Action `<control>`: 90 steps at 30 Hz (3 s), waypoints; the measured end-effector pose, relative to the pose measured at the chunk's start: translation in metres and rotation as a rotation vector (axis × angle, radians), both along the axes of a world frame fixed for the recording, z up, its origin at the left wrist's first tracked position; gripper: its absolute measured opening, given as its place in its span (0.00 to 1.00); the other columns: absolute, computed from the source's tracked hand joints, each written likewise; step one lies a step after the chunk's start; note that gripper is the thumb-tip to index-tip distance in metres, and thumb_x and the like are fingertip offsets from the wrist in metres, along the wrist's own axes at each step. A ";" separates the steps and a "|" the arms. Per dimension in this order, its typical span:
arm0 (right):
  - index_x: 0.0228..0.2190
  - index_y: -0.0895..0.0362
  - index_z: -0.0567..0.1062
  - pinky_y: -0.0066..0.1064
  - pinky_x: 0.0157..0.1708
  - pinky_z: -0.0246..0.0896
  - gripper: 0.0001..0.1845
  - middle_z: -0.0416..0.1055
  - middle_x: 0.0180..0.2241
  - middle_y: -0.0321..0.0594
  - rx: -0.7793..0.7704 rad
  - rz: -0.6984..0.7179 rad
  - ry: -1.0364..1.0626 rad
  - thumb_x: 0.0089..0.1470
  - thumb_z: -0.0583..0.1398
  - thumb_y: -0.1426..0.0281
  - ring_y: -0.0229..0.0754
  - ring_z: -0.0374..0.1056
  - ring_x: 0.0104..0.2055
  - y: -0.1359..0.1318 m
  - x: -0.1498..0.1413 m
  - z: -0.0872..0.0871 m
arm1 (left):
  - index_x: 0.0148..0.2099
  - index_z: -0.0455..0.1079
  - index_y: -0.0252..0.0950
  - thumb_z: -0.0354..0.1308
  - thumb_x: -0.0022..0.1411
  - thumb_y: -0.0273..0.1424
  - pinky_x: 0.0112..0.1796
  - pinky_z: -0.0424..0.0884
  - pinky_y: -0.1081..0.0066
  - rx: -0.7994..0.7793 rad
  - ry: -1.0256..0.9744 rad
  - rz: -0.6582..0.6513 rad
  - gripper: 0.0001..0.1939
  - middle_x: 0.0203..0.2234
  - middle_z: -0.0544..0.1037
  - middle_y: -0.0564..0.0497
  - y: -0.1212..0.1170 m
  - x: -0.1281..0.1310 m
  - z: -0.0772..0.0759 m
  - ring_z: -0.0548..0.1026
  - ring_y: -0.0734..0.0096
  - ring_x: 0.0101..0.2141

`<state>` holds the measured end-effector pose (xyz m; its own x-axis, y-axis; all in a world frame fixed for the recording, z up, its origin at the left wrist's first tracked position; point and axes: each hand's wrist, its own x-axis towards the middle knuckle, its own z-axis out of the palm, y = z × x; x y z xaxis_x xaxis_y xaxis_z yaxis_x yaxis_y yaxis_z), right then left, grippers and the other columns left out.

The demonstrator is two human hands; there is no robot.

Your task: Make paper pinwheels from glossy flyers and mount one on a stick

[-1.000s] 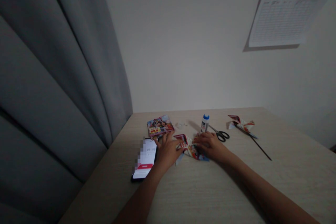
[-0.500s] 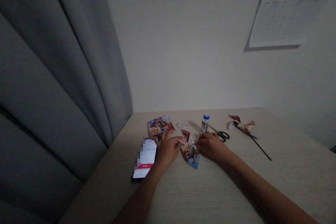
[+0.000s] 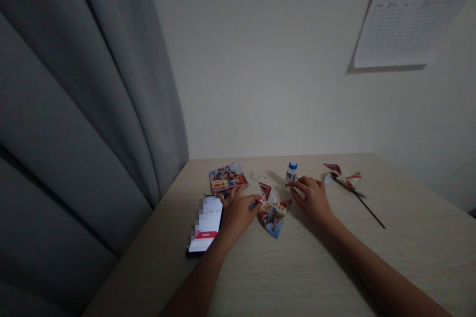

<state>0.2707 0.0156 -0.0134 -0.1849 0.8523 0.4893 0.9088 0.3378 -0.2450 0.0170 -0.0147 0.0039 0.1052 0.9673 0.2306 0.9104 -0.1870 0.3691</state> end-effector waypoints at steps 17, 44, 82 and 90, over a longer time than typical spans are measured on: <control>0.56 0.43 0.74 0.49 0.54 0.55 0.27 0.66 0.55 0.48 0.138 0.000 -0.063 0.59 0.55 0.77 0.54 0.60 0.56 0.022 0.003 -0.022 | 0.49 0.78 0.59 0.62 0.62 0.43 0.59 0.35 0.29 0.001 0.017 -0.010 0.13 0.62 0.67 0.51 0.001 -0.002 -0.006 0.57 0.46 0.63; 0.38 0.51 0.80 0.59 0.63 0.41 0.14 0.76 0.42 0.43 0.138 0.112 0.189 0.61 0.60 0.56 0.53 0.65 0.52 0.004 -0.011 -0.009 | 0.52 0.76 0.55 0.59 0.64 0.45 0.59 0.33 0.28 -0.032 -0.056 -0.086 0.15 0.56 0.75 0.51 0.000 0.008 -0.021 0.61 0.49 0.62; 0.34 0.58 0.80 0.44 0.42 0.69 0.28 0.80 0.35 0.48 -0.218 0.140 1.082 0.50 0.63 0.45 0.55 0.74 0.40 0.010 -0.021 -0.013 | 0.53 0.76 0.58 0.60 0.63 0.46 0.60 0.33 0.30 -0.045 -0.049 -0.051 0.16 0.62 0.67 0.49 0.000 0.010 -0.021 0.58 0.47 0.63; 0.52 0.55 0.77 0.49 0.57 0.60 0.29 0.75 0.53 0.47 -0.200 0.284 0.941 0.48 0.66 0.58 0.54 0.69 0.55 0.015 -0.003 -0.007 | 0.52 0.76 0.57 0.59 0.63 0.47 0.60 0.33 0.31 -0.066 -0.050 -0.044 0.17 0.63 0.66 0.48 -0.001 0.010 -0.019 0.56 0.47 0.64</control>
